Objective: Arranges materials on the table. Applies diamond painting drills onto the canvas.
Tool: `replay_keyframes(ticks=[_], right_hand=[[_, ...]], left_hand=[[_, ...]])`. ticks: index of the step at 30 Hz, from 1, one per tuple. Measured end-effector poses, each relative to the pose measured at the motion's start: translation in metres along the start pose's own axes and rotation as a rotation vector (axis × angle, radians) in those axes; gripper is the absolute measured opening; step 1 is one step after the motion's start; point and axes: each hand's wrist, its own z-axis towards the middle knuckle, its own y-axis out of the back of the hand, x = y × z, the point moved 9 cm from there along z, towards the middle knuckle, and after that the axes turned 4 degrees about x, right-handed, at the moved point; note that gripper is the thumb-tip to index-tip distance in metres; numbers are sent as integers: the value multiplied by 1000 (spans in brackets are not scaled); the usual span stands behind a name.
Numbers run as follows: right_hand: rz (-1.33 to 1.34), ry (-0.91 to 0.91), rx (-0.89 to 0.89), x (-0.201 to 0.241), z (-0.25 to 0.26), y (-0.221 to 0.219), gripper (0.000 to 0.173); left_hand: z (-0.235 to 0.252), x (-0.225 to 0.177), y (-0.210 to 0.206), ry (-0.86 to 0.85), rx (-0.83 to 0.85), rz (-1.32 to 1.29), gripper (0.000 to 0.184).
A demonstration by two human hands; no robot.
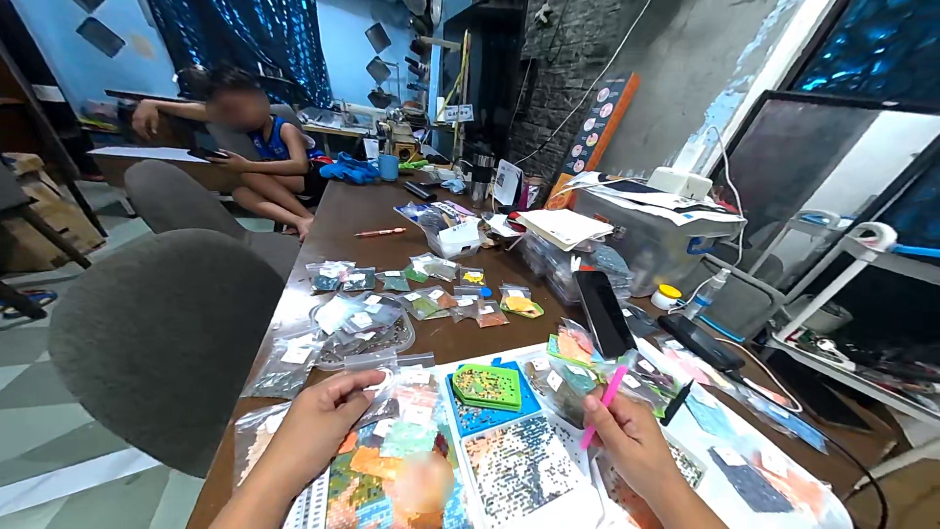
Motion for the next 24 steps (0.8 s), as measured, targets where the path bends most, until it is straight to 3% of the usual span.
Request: replay_keyframes(ticks=[9, 17, 24], right_hand=[[45, -5, 99, 4, -2, -9, 33], [-143, -6, -52, -2, 2, 10, 39], [-220, -1, -23, -4, 1, 7, 43]], left_hand=[[-1, -3, 1, -18, -1, 29, 22], [1, -2, 1, -19, -4, 28, 22], [1, -1, 1, -21, -11, 8, 22]])
